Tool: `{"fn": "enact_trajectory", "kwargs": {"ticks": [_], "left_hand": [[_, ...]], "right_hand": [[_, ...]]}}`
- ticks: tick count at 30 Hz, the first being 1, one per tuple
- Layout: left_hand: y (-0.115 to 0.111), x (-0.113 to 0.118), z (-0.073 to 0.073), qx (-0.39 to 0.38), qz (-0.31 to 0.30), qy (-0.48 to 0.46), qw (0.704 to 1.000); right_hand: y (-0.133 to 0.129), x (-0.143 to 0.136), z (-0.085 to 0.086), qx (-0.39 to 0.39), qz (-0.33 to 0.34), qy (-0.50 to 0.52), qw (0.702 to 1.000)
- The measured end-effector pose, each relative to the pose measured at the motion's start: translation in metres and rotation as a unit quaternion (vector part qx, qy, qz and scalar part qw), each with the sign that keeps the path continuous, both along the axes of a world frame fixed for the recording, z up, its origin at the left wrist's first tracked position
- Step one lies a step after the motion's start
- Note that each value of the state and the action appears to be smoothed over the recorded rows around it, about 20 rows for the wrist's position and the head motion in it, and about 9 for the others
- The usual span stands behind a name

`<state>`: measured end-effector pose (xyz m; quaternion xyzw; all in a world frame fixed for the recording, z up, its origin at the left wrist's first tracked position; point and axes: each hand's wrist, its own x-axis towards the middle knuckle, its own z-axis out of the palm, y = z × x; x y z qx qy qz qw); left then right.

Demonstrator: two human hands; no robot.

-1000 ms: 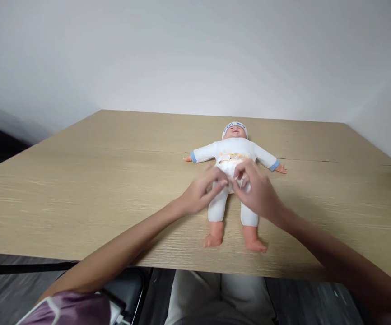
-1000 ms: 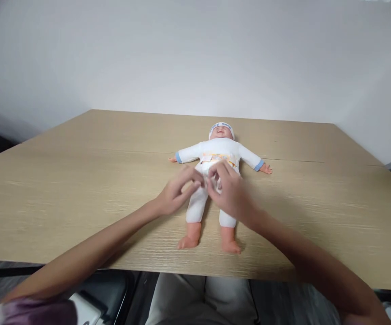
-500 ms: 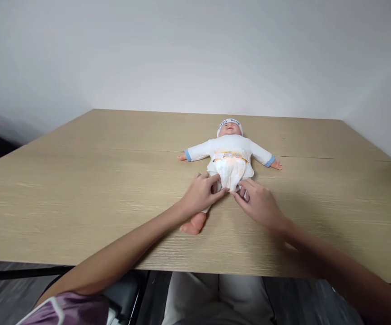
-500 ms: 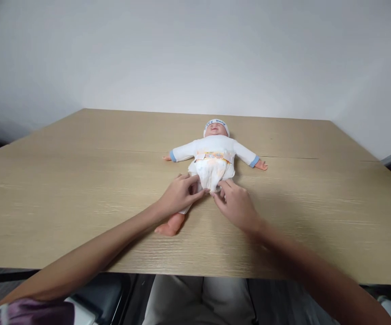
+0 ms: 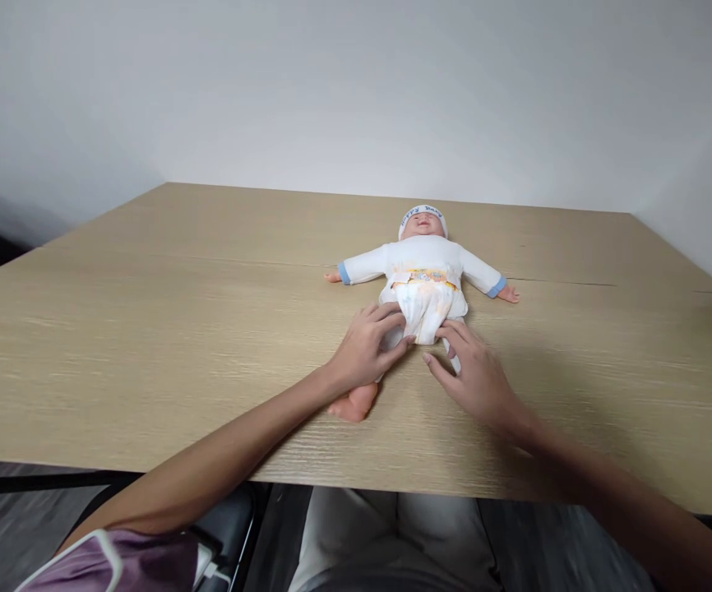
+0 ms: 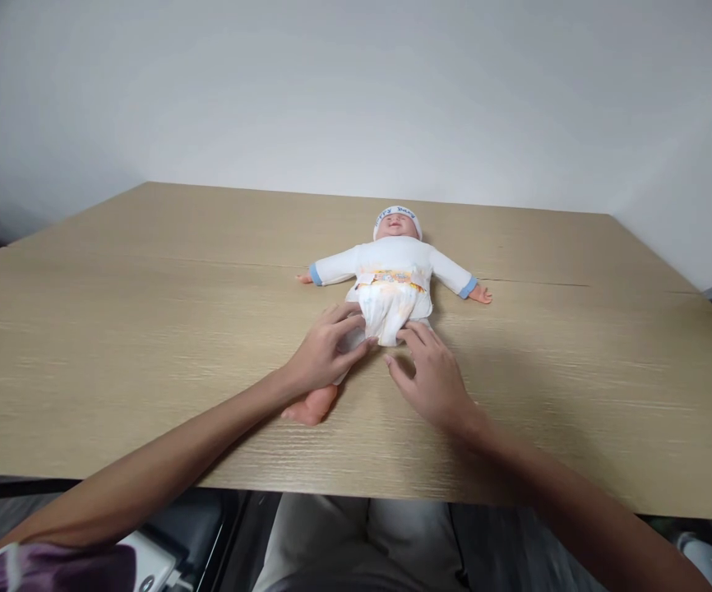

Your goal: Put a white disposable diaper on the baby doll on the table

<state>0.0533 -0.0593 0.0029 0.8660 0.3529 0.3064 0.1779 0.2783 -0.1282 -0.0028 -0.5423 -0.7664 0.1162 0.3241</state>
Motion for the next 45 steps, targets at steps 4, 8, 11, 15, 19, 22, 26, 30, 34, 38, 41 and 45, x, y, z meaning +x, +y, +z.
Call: {"fn": "enact_trajectory", "kwargs": {"ticks": [4,8,11,15,19,22,26,30,34,38,41,45], "left_hand": [[0.003,0.001,0.002,-0.018,-0.022,0.002,1.000],[0.004,0.002,0.000,-0.066,0.016,-0.049,0.997],[0.004,0.003,-0.006,-0.114,0.053,-0.106,0.986],[0.006,0.002,-0.016,-0.183,0.058,-0.201,0.961],[0.008,0.002,-0.024,-0.240,0.075,-0.259,0.933],[0.006,0.002,-0.025,-0.249,0.087,-0.265,0.927],[0.001,0.000,-0.015,-0.189,0.104,-0.173,0.961],[0.004,0.000,-0.008,-0.208,0.054,-0.132,0.968],[0.010,0.002,-0.010,-0.313,0.016,-0.228,0.922],[0.013,0.002,-0.015,-0.338,0.022,-0.270,0.901],[0.014,0.002,-0.015,-0.311,0.040,-0.252,0.916],[0.008,-0.001,-0.006,-0.217,0.073,-0.202,0.952]], "right_hand": [[0.002,-0.001,0.001,-0.002,-0.006,0.007,1.000],[0.003,-0.001,0.003,-0.019,-0.029,0.000,0.999],[0.006,0.000,0.003,-0.049,-0.057,0.017,0.997],[0.011,0.004,0.002,-0.077,-0.117,0.077,0.987],[0.014,0.012,0.004,-0.071,-0.133,0.123,0.981],[0.014,0.018,0.007,-0.064,-0.113,0.096,0.987],[0.012,0.020,0.010,-0.053,-0.075,0.045,0.995],[0.011,0.015,0.009,-0.073,-0.056,0.069,0.993],[0.009,0.011,0.006,-0.084,-0.078,0.122,0.986],[0.010,0.016,0.005,-0.078,-0.114,0.146,0.980],[0.012,0.020,0.005,-0.027,-0.112,0.113,0.987],[0.011,0.024,0.010,0.027,-0.092,0.076,0.992]]}}
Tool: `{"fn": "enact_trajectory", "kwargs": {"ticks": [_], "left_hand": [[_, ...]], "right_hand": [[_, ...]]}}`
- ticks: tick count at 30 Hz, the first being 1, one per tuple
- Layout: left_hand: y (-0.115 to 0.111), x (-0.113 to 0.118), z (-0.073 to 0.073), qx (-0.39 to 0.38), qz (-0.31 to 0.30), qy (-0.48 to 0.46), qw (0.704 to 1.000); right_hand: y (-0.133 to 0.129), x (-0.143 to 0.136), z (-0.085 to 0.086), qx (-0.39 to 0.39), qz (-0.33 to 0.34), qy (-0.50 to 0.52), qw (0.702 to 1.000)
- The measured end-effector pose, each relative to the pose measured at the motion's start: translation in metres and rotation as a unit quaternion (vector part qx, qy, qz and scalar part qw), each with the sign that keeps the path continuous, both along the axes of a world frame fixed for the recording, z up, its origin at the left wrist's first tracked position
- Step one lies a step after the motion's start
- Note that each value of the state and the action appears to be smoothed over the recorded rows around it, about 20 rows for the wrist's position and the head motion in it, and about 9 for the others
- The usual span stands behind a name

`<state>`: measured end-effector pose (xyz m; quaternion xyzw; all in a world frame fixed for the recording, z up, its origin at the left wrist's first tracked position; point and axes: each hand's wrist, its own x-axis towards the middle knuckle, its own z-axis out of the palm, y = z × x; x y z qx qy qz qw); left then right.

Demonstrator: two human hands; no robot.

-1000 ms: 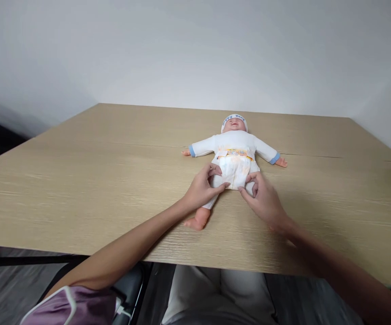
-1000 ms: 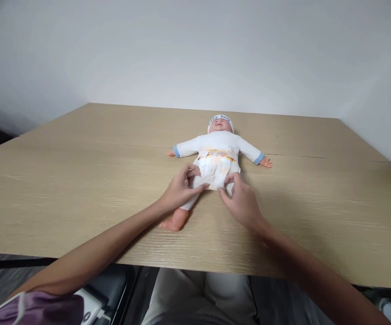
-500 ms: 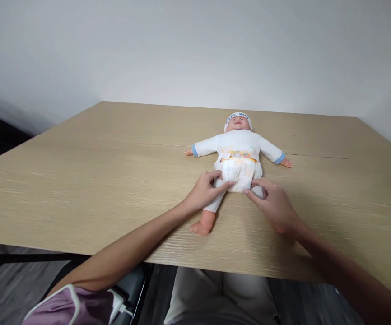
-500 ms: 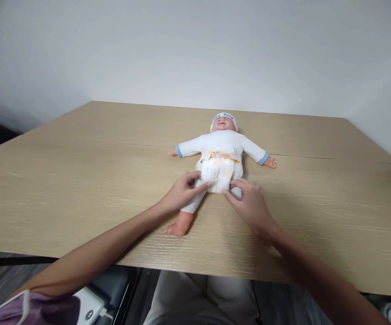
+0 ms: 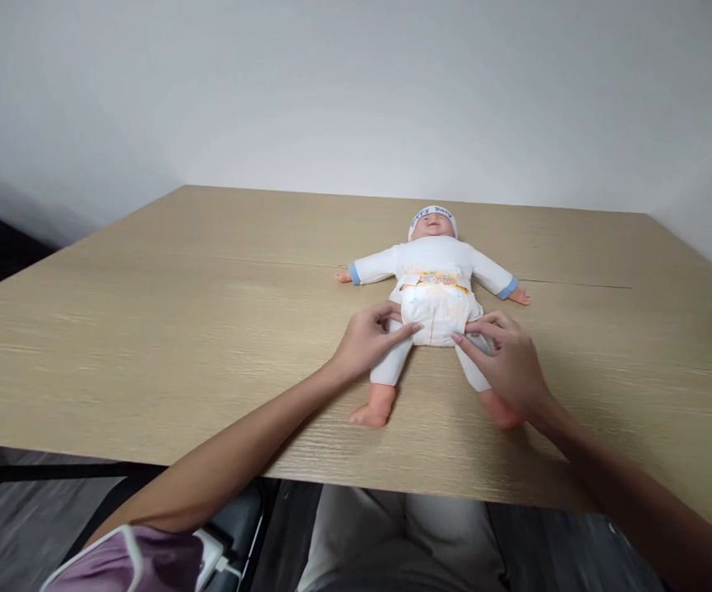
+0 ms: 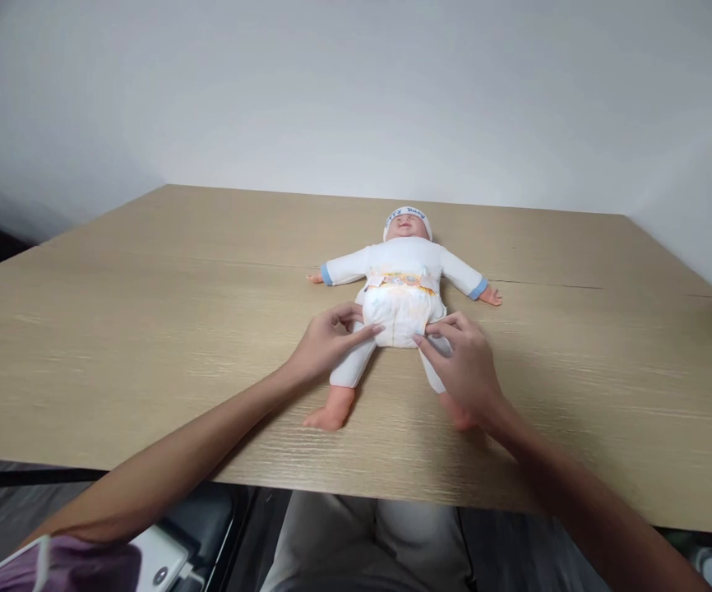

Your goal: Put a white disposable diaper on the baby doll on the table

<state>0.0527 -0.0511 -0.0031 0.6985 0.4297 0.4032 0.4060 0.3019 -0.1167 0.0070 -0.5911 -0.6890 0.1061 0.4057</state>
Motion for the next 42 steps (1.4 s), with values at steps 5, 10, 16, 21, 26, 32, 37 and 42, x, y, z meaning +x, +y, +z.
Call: {"fn": "enact_trajectory", "kwargs": {"ticks": [5,10,16,21,26,32,37,42], "left_hand": [[0.004,-0.024,0.021,0.077,-0.019,0.072,0.994],[0.059,-0.054,0.026,0.189,0.061,0.185,0.962],[0.123,-0.026,0.010,0.158,0.107,0.277,0.942],[0.112,-0.003,0.016,0.127,0.123,0.275,0.945],[0.043,-0.010,0.054,0.059,0.146,0.272,0.949],[-0.127,-0.024,0.061,0.070,0.095,0.187,0.975],[-0.271,-0.031,-0.003,0.050,0.043,0.156,0.986],[-0.357,-0.055,-0.046,-0.070,-0.037,0.195,0.978]], "right_hand": [[-0.004,0.019,0.009,-0.035,0.031,-0.018,0.999],[0.038,0.066,0.004,0.050,-0.048,-0.095,0.993],[0.128,0.077,-0.005,-0.031,-0.055,-0.206,0.977],[0.146,0.051,0.001,-0.089,-0.066,-0.188,0.976],[0.095,0.051,0.021,-0.086,-0.073,-0.130,0.985],[-0.025,0.067,0.059,-0.042,0.077,-0.044,0.995],[-0.119,0.070,0.060,-0.097,0.152,-0.075,0.981],[-0.190,0.040,0.032,-0.168,0.197,-0.154,0.953]]}}
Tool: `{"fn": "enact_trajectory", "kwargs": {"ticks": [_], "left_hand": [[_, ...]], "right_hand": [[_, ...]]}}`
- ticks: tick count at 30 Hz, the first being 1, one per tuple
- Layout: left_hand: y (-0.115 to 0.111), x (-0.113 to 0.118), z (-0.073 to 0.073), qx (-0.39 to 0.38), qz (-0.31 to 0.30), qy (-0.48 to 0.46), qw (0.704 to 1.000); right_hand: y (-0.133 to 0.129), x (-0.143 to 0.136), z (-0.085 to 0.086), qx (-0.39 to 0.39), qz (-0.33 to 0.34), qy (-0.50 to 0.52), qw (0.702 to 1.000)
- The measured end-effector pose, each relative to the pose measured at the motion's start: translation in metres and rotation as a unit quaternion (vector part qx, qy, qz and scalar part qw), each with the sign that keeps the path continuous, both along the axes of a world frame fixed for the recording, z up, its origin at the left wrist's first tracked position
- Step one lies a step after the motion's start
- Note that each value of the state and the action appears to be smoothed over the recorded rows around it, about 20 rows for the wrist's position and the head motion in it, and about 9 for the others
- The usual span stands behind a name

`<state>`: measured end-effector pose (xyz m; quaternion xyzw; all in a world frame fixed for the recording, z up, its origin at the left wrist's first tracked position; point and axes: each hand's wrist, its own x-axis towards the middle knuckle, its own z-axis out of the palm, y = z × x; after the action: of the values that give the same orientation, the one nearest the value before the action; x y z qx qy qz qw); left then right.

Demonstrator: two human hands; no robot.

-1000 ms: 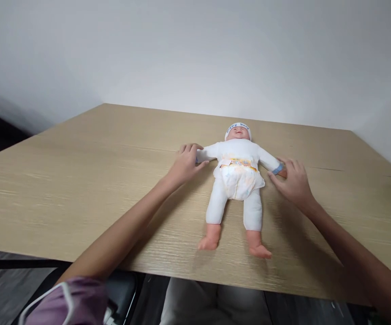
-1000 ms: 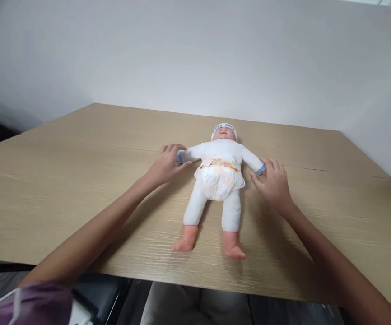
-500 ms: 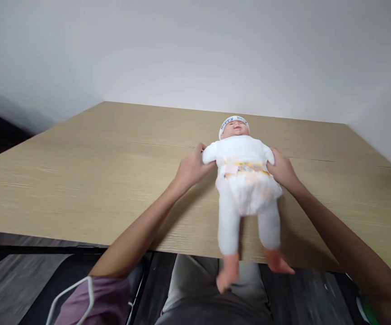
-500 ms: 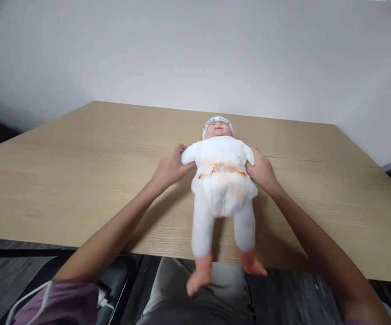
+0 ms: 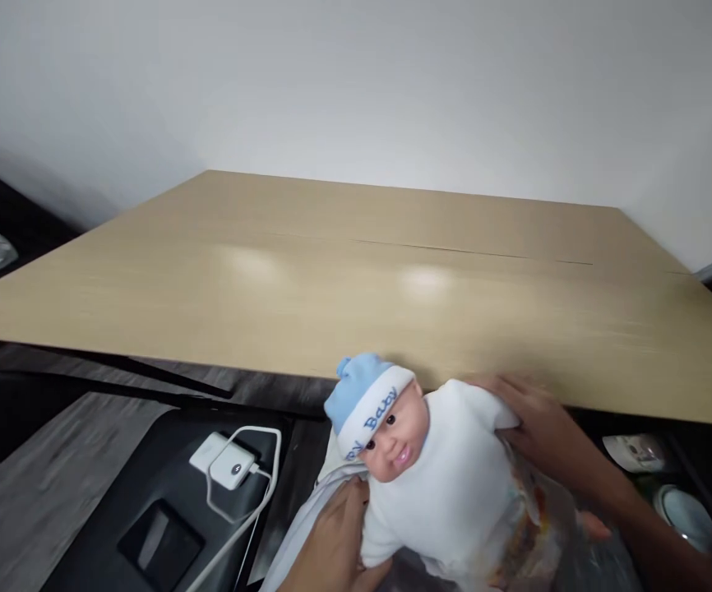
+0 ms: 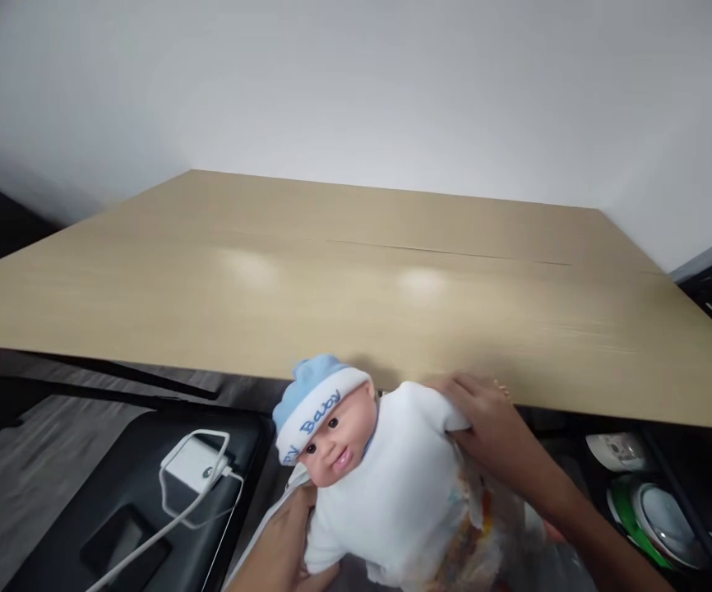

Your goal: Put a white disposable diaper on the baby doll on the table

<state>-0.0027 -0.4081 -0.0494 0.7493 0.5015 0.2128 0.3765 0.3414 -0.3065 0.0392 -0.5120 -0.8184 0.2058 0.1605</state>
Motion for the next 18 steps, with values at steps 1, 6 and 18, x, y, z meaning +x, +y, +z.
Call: {"fn": "enact_trajectory", "kwargs": {"ticks": [1,6,18], "left_hand": [[-0.010,-0.006,-0.003,-0.022,0.005,0.006,1.000],[-0.031,-0.027,-0.013,-0.099,0.039,0.048,0.993],[-0.022,-0.027,-0.014,-0.147,0.012,0.116,0.982]], "right_hand": [[-0.010,-0.009,-0.007,0.000,0.000,-0.017,1.000],[-0.029,-0.040,-0.059,-0.021,-0.029,-0.074,0.997],[-0.044,0.010,-0.193,-0.151,-0.040,0.076,0.985]]}}
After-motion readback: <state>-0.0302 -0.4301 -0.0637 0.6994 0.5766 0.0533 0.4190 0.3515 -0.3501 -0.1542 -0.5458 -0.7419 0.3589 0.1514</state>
